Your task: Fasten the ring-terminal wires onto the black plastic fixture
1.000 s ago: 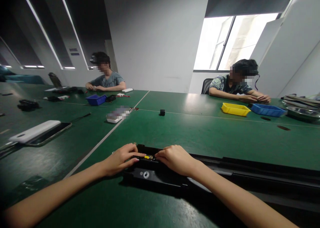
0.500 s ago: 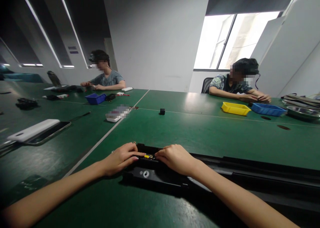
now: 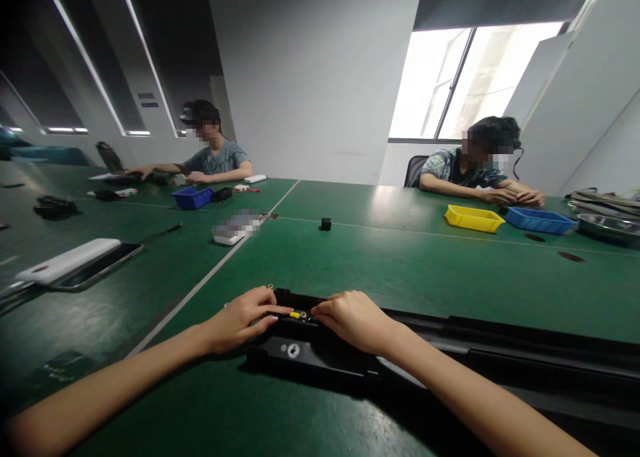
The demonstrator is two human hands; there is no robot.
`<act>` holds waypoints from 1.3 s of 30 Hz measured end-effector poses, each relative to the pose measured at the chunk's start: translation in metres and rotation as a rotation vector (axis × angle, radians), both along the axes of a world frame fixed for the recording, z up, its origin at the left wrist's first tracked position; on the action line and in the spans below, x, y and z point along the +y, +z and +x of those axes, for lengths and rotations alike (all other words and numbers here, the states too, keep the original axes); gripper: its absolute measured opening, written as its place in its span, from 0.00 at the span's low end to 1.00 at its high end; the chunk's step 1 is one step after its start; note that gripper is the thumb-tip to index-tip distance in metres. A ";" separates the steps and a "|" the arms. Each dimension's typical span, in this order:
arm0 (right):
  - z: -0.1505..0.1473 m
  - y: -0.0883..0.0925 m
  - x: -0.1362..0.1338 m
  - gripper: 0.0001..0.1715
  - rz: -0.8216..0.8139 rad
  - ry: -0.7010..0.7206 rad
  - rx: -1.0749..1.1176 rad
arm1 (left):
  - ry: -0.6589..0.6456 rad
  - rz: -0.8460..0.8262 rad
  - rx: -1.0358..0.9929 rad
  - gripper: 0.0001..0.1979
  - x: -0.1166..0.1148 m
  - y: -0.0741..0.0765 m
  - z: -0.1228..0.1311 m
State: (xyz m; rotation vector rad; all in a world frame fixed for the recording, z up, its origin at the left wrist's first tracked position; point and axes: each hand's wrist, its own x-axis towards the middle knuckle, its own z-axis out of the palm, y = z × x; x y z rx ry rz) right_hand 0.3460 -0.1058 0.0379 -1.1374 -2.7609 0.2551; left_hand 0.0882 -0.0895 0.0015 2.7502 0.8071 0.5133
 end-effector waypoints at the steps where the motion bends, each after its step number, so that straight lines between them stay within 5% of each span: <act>1: 0.000 0.000 0.000 0.17 -0.002 0.001 0.001 | 0.000 0.000 -0.001 0.18 0.000 0.000 0.000; 39: 0.000 0.001 -0.001 0.18 -0.007 0.006 0.026 | -0.021 -0.019 -0.011 0.20 -0.002 0.004 -0.002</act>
